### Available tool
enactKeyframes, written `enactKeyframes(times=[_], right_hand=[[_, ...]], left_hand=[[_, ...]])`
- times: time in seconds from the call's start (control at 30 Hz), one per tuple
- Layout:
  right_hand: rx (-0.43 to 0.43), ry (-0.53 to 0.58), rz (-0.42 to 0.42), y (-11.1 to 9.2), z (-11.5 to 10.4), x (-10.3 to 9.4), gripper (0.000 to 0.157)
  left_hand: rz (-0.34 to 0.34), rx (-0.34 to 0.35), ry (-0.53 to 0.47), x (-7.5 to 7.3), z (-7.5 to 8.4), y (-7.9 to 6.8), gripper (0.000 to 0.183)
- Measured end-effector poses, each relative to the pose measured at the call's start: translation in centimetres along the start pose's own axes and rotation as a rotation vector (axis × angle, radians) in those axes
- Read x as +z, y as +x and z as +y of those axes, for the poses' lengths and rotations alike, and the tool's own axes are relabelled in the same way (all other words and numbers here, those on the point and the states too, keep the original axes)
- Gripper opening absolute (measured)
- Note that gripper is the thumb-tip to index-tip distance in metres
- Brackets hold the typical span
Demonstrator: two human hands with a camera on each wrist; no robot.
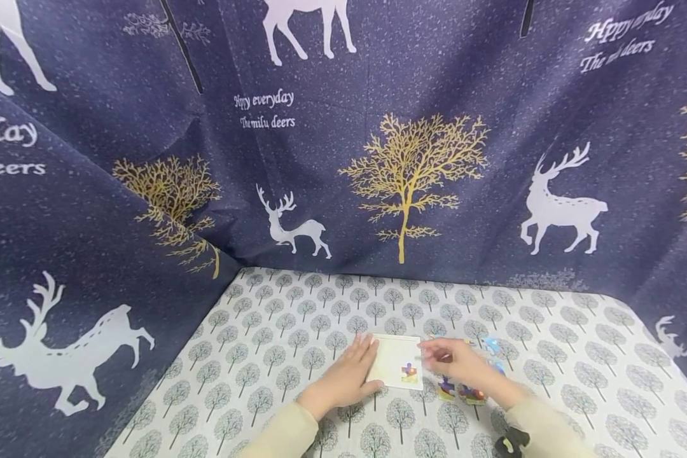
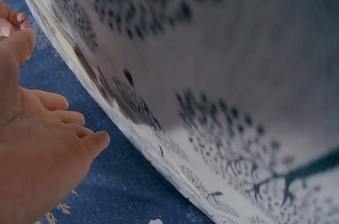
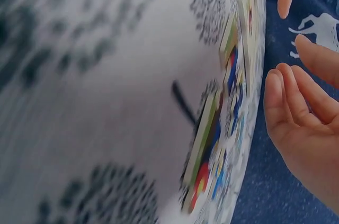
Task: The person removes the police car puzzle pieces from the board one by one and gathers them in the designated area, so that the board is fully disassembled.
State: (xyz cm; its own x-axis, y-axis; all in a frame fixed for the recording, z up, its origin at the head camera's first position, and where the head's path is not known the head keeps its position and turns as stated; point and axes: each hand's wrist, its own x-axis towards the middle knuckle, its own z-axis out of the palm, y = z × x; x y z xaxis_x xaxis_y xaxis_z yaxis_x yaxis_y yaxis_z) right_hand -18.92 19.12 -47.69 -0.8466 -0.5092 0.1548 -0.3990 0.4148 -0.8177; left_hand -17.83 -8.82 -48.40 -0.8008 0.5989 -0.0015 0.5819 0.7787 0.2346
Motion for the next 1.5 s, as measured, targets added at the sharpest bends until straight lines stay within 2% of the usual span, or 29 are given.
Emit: enactKeyframes(times=[0.37, 0.47, 0.67, 0.83, 1.0, 1.23, 1.5], right_hand=[[0.007, 0.045, -0.094, 1.6, -0.3, 1.1, 0.041], [-0.005, 0.016, -0.091, 1.7, -0.3, 1.4, 0.042], [0.054, -0.045, -0.098, 1.8, -0.6, 1.8, 0.043], [0.068, -0.071, -0.116, 1.8, -0.7, 1.9, 0.044], [0.085, -0.101, -0.125, 1.9, -0.7, 2.1, 0.044], [0.106, -0.085, -0.126, 1.9, -1.1, 2.2, 0.045], [0.12, -0.121, -0.126, 2.0, -1.1, 2.4, 0.038]], left_hand=[[-0.108, -0.072, -0.036, -0.8, -1.2, 0.7, 0.081], [-0.134, -0.074, -0.049, -0.8, -1.4, 0.8, 0.081], [-0.168, -0.084, -0.05, -0.7, -1.5, 1.1, 0.082], [-0.198, -0.11, -0.05, -0.9, -1.2, 1.1, 0.083], [-0.203, -0.105, -0.055, -0.8, -1.3, 1.0, 0.082], [-0.2, -0.098, -0.038, -0.5, -1.4, 1.1, 0.082], [-0.211, -0.116, -0.025, -0.8, -1.0, 1.1, 0.082]])
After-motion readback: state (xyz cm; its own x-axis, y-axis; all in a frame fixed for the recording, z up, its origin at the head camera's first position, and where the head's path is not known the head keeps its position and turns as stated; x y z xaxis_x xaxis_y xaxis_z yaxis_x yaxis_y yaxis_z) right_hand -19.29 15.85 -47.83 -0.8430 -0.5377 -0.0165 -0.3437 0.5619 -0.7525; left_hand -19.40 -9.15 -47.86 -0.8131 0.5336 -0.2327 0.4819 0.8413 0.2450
